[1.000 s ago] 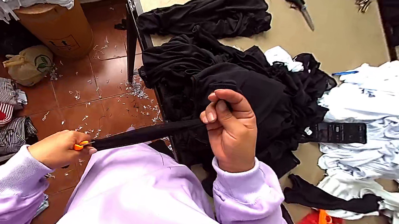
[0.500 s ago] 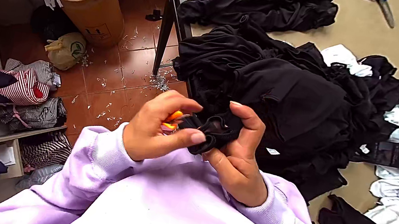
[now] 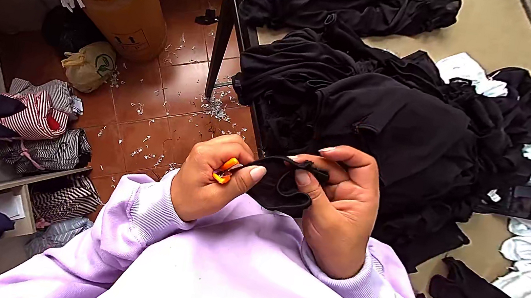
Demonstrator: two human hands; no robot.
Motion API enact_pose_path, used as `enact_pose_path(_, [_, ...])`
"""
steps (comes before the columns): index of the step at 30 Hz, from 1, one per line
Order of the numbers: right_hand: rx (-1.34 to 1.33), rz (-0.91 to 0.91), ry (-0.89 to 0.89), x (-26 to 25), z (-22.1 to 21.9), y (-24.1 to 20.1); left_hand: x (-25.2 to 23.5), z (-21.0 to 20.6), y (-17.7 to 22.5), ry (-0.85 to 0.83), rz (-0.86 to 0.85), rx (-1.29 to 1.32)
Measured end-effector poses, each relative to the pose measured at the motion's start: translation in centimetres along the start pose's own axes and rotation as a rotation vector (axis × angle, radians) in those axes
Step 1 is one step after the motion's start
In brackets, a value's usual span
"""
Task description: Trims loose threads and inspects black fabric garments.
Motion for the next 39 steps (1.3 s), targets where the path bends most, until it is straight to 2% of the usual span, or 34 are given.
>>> enact_pose_path(3, [-0.036,0.054,0.021,-0.2,0.3,-0.3,0.4,-0.3,-1.3,-0.093,0.026,-0.155])
enact_pose_path(6, [-0.071,0.035,-0.042,0.0,-0.2,-0.2,1.0,-0.6,-2.4,-0.166,0.035,-0.276])
enact_pose_path(13, [-0.080,0.005,-0.065,0.1,-0.3,0.4,0.3,0.6,-1.3,-0.029,0.043,-0.155])
enact_pose_path(17, [0.036,0.031,-0.122,0.3,-0.7,0.4,-0.2,1.7,-1.3,-0.019,0.063,-0.192])
enact_pose_path(25, [0.056,0.003,-0.148,0.4,-1.2,0.8,0.1,1.4,-0.4,-0.195,-0.169,-0.503])
enact_pose_path(35, [0.088,-0.005,-0.225,0.9,-2.2,1.2,-0.5,-0.5,-0.6,-0.286,-0.239,-0.477])
enact_pose_path(39, [0.086,-0.029,-0.240,0.9,-2.3,1.3,-0.7,0.1,-0.6,-0.238,-0.225,-0.419])
Point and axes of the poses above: each hand's wrist, its own x-axis away from the middle knuckle, its own z-axis out of the back of the hand, y = z × x, the point moved 9 cm from there along -x, towards the middle knuckle, and after that the axes turned 14 degrees about y, right-handed, at the moved point
